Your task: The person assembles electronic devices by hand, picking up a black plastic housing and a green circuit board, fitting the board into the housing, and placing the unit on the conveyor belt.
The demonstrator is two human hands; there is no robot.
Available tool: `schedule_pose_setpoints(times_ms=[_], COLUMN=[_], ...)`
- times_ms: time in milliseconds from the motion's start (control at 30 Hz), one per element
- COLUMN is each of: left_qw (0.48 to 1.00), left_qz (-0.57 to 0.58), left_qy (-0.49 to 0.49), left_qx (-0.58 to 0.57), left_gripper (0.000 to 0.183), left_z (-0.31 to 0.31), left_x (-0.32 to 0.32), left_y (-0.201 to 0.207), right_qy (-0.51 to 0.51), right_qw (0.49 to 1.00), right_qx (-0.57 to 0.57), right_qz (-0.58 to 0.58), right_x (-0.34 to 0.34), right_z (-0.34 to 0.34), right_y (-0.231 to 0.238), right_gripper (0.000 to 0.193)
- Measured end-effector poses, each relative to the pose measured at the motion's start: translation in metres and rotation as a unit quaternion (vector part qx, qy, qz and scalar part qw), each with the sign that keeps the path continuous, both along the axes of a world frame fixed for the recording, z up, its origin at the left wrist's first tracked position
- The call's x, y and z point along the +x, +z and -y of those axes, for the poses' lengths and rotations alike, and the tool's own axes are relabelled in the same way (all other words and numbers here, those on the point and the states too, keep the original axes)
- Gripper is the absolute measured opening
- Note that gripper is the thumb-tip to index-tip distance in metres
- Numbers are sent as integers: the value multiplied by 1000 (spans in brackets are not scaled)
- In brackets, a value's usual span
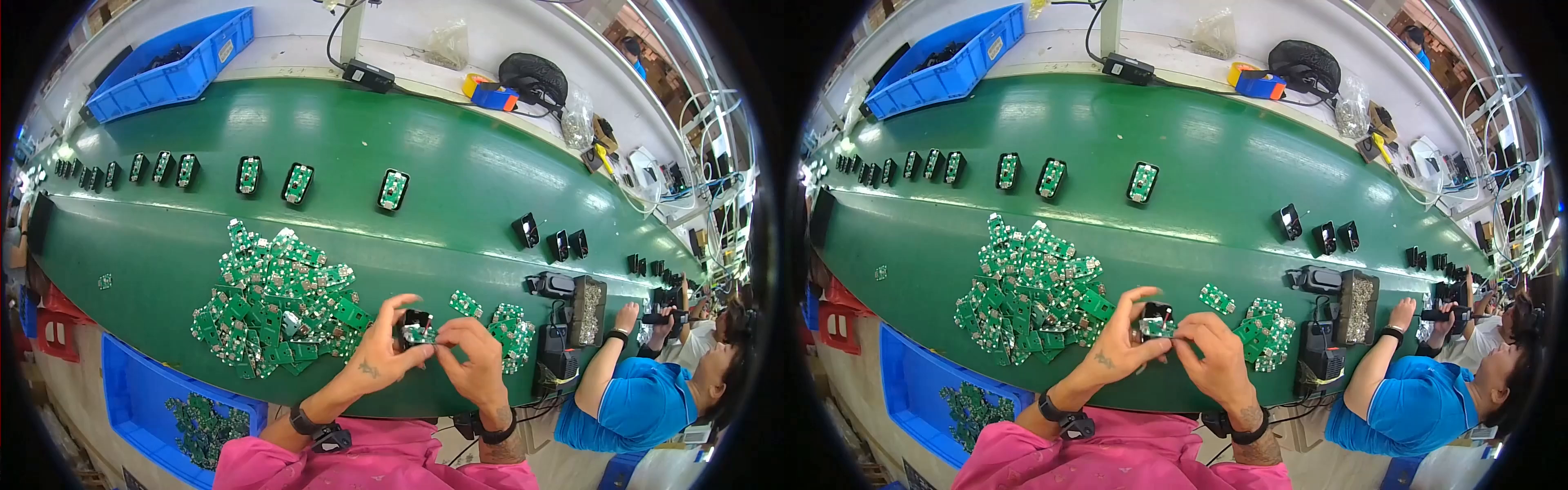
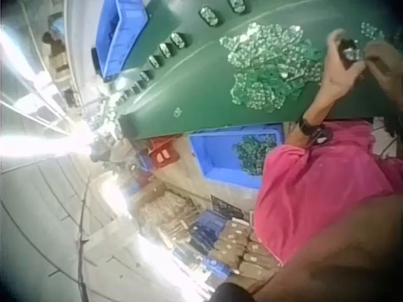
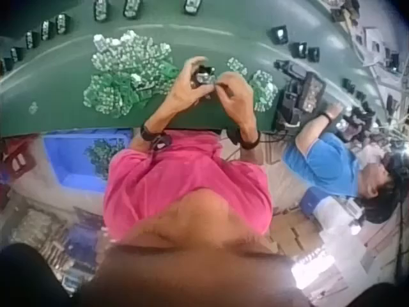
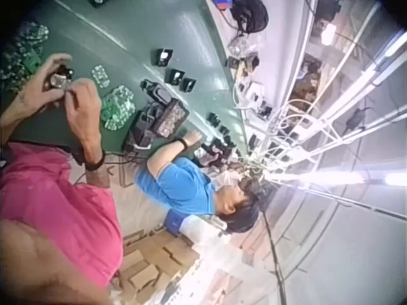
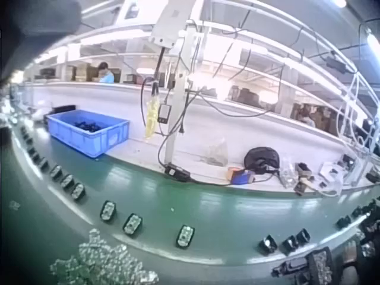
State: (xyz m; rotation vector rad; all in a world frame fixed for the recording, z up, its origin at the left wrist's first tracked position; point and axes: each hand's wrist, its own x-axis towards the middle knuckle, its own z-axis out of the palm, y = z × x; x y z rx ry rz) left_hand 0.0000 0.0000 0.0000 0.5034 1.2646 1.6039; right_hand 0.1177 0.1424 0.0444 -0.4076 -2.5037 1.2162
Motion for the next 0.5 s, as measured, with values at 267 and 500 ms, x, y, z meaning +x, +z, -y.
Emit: schedule_pose_setpoints(times_ms=[267,500], left_qw=[994,993], left_qz=[15,-14], left_qy=[64,83], left_qx=[92,84], left_gripper=[53,52], left_z=[-3,-5], left_x=[0,3], left_y=[0,3], right_qy=[43,-95], right_qw=[989,994], right_qx=[122,35], right_qz=[-72,-29], right_x=[-1,-1], right_z=[2,19], right_y=[7,0], right_gripper=[17,16])
